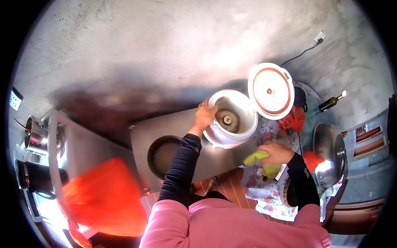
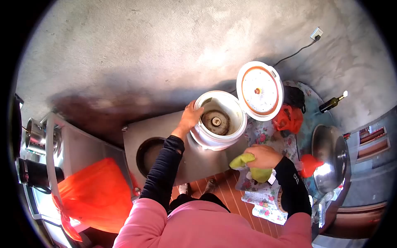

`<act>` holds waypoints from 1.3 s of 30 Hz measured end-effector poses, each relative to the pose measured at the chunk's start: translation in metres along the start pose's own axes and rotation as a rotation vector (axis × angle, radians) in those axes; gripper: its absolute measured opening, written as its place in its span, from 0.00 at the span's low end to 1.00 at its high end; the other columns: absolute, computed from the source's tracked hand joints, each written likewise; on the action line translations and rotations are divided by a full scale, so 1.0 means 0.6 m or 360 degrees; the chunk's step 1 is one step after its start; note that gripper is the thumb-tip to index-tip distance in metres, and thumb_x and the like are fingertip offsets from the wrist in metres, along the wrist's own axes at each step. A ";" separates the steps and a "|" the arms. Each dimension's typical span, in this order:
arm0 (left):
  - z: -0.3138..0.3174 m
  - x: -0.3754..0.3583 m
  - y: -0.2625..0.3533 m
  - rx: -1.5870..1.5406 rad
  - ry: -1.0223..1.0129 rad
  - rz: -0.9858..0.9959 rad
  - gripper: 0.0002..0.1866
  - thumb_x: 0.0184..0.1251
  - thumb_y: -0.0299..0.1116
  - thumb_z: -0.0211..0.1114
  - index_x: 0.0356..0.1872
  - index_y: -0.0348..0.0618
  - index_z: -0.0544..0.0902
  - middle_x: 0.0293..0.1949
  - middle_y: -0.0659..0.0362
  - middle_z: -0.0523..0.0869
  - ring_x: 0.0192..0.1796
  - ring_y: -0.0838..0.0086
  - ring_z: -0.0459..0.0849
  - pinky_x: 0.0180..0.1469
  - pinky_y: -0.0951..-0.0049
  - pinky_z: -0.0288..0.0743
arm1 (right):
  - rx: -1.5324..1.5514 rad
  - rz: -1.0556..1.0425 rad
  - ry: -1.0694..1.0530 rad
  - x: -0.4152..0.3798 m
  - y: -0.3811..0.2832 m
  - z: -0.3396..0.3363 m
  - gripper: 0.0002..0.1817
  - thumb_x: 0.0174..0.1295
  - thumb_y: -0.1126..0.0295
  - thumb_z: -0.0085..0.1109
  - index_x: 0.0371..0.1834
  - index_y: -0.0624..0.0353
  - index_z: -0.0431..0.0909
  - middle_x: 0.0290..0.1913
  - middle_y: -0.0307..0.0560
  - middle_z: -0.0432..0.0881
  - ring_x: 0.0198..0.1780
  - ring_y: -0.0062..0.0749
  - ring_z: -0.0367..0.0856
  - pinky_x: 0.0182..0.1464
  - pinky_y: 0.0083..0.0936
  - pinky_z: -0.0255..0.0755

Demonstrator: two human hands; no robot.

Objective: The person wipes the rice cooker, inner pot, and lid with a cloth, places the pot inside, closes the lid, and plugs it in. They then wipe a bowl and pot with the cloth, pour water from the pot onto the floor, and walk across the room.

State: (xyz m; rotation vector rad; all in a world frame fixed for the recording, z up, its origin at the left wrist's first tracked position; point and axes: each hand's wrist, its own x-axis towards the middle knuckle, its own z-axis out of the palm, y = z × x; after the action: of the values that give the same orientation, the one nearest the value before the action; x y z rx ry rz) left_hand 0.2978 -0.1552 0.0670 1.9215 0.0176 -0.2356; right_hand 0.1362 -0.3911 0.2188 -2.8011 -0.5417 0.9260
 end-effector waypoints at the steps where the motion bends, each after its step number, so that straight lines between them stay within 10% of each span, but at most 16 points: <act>1: 0.001 -0.001 0.000 -0.0001 0.0036 0.0003 0.36 0.55 0.48 0.58 0.64 0.41 0.62 0.62 0.43 0.66 0.65 0.54 0.63 0.66 0.63 0.58 | 0.0241 -0.0109 0.0295 -0.001 0.002 0.004 0.22 0.46 0.57 0.64 0.41 0.59 0.77 0.39 0.54 0.78 0.44 0.47 0.77 0.47 0.36 0.70; 7: 0.004 0.005 -0.013 0.0000 0.0041 0.0078 0.37 0.55 0.48 0.59 0.64 0.39 0.62 0.61 0.44 0.67 0.65 0.55 0.64 0.66 0.63 0.57 | 0.0610 -0.0361 0.1420 0.112 -0.089 0.012 0.22 0.49 0.63 0.64 0.47 0.60 0.74 0.39 0.55 0.75 0.41 0.48 0.76 0.43 0.35 0.71; 19: 0.010 0.013 -0.030 -0.0297 0.0082 0.0100 0.34 0.50 0.44 0.62 0.59 0.36 0.69 0.58 0.44 0.72 0.62 0.56 0.68 0.63 0.64 0.61 | -0.0117 0.0475 0.1064 0.050 -0.052 0.062 0.21 0.47 0.63 0.65 0.46 0.51 0.75 0.37 0.48 0.70 0.38 0.44 0.76 0.38 0.39 0.72; 27: 0.007 -0.006 -0.007 -0.0314 0.0176 0.0048 0.33 0.50 0.42 0.62 0.58 0.36 0.70 0.57 0.44 0.72 0.59 0.56 0.72 0.62 0.65 0.64 | -0.0339 0.0610 0.1799 0.067 -0.030 -0.007 0.15 0.49 0.62 0.62 0.37 0.56 0.77 0.41 0.50 0.72 0.44 0.48 0.75 0.41 0.41 0.71; 39: 0.012 -0.041 0.022 -0.0231 0.0696 0.0273 0.30 0.42 0.34 0.68 0.52 0.39 0.74 0.60 0.45 0.66 0.62 0.54 0.65 0.64 0.65 0.60 | -0.0231 0.0808 0.0671 0.133 -0.020 -0.009 0.16 0.47 0.58 0.61 0.32 0.59 0.81 0.32 0.54 0.82 0.38 0.48 0.81 0.41 0.41 0.74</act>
State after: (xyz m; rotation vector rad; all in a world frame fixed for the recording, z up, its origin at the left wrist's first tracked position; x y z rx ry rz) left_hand 0.2745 -0.1642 0.0811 1.7845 0.1560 0.2962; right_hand 0.1952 -0.3501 0.1821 -3.1972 0.1765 0.3308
